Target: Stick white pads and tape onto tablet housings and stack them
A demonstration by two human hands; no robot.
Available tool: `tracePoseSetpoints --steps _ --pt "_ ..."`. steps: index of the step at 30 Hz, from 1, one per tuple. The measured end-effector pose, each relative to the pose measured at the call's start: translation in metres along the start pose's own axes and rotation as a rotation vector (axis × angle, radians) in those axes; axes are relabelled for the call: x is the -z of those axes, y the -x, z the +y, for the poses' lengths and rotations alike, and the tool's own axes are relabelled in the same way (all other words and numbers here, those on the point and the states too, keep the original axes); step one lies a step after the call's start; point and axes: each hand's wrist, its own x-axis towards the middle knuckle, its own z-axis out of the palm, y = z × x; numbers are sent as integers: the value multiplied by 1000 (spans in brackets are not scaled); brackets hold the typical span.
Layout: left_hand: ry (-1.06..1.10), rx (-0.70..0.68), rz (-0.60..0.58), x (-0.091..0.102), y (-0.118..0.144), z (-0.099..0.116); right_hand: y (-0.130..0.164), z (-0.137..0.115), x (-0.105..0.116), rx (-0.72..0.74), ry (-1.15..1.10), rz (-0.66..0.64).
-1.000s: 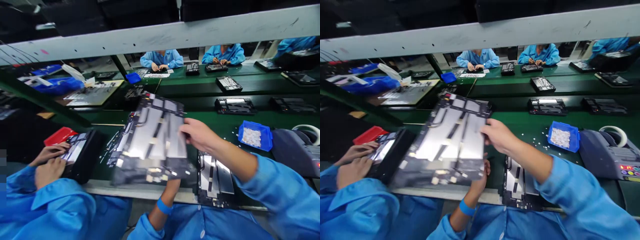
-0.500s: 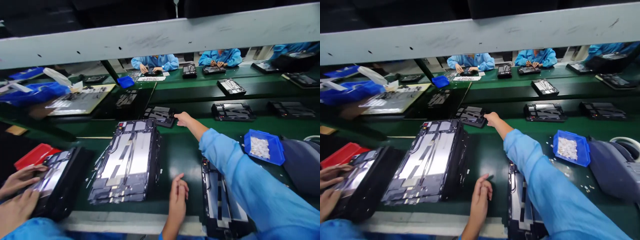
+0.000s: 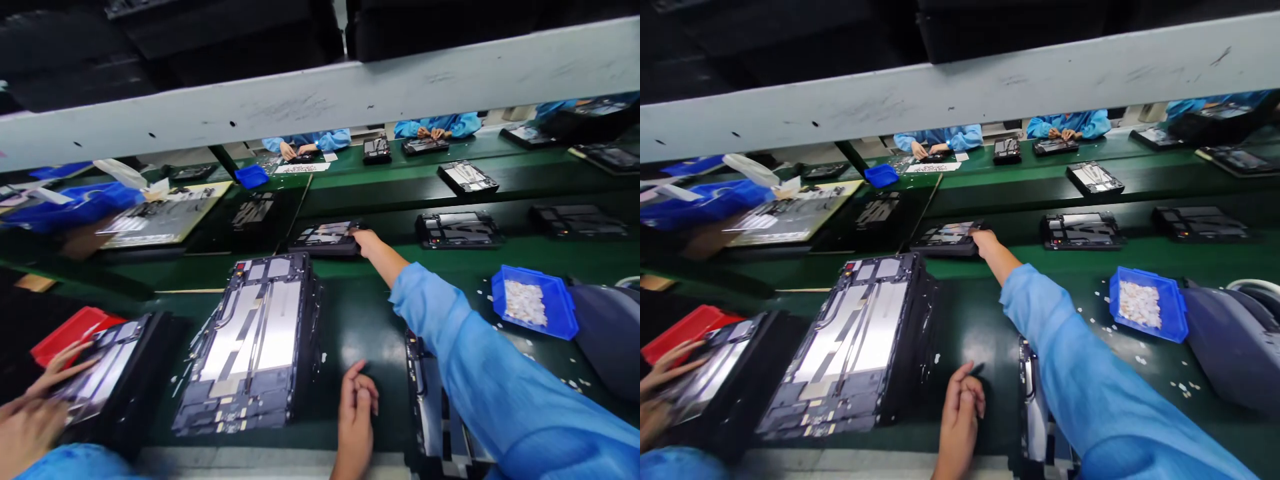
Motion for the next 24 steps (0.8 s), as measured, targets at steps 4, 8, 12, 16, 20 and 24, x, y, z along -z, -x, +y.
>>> tracePoseSetpoints --steps 4,8,12,16,20,24 --pt "-16 29 -9 -8 -14 9 72 -5 86 -40 -42 80" --pt "14 92 -72 -44 -31 25 188 23 167 35 -112 138" --pt "7 49 -197 -92 -31 41 302 88 210 196 -189 236" --pt "-169 -30 -256 -104 -24 50 389 143 248 39 -7 87" --pt "-341 6 -386 -82 -26 49 436 148 302 -223 342 -353" --pt "-646 -82 -349 -66 -33 36 409 129 332 6 493 12"
